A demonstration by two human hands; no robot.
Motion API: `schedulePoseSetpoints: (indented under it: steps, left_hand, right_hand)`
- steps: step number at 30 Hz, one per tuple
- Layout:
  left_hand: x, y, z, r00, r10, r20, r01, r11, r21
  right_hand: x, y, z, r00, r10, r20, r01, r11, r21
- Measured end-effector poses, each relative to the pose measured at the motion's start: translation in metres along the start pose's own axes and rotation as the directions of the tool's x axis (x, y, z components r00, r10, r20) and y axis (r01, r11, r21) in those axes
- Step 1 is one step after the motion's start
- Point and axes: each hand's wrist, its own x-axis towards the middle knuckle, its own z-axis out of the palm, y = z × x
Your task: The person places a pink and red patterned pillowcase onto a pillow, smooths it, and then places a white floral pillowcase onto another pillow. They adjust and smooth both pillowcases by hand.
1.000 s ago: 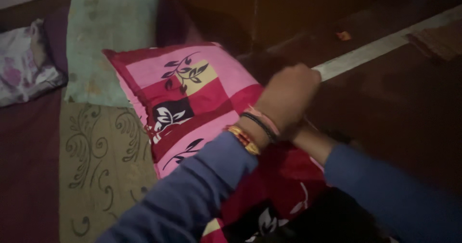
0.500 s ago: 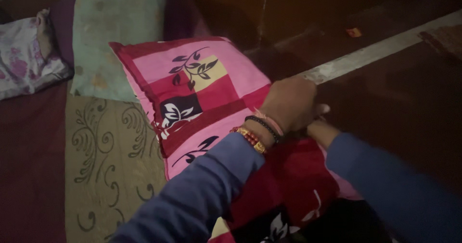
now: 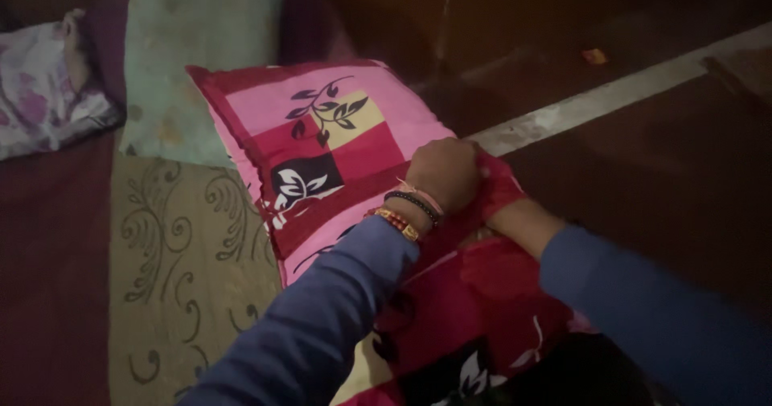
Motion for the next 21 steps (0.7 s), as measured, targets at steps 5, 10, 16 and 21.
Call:
schedulePoseSetpoints:
  steps: [5,10,16,21]
  left_hand:
    - [0.005,-0.003,-0.005,0.999,0.04,0.009,-0.04,0.996,0.079]
    - [0.01,-0.008,-0.004,0.997,0.062,0.049,-0.066,0.996,0.067]
    - [0.003,-0.013,0.001,0.996,0.051,0.078,-0.058,0.994,0.089]
    - [-0.001,-0.014,0.01,0.993,0.026,0.112,-0.038,0.993,0.111]
  right_hand:
    - [-0.005,-0.014,-0.005,0.999,0.017,0.045,-0.018,0.999,0.036]
    - [-0.008,-0.015,0.001,0.995,-0.004,0.098,-0.002,0.998,0.064]
    - [-0.011,-0.016,0.004,0.987,-0.023,0.156,0.005,0.994,0.111]
    - [-0.018,-0.008,0.003,0.983,-0.017,0.181,-0.007,0.991,0.13]
